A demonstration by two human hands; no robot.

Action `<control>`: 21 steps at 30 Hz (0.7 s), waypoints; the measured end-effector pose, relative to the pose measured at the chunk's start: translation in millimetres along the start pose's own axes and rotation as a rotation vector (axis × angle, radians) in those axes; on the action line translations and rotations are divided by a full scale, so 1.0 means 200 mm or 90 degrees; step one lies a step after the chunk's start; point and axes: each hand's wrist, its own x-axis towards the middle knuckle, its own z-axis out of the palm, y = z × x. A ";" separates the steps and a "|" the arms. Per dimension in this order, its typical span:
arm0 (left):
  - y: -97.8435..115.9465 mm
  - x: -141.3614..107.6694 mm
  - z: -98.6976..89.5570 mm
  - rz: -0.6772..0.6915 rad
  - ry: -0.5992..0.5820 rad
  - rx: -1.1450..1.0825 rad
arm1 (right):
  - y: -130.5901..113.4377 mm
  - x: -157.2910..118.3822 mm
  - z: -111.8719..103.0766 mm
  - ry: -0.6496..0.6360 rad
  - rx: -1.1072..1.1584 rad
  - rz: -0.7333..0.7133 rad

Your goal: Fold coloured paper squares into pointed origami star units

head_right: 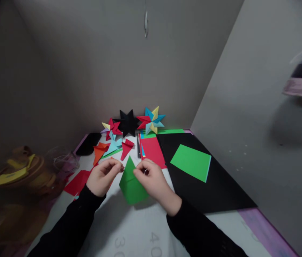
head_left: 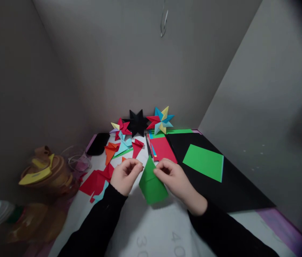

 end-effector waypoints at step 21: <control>0.01 0.02 -0.09 0.492 0.073 0.603 | 0.09 0.04 -0.06 0.037 0.209 0.046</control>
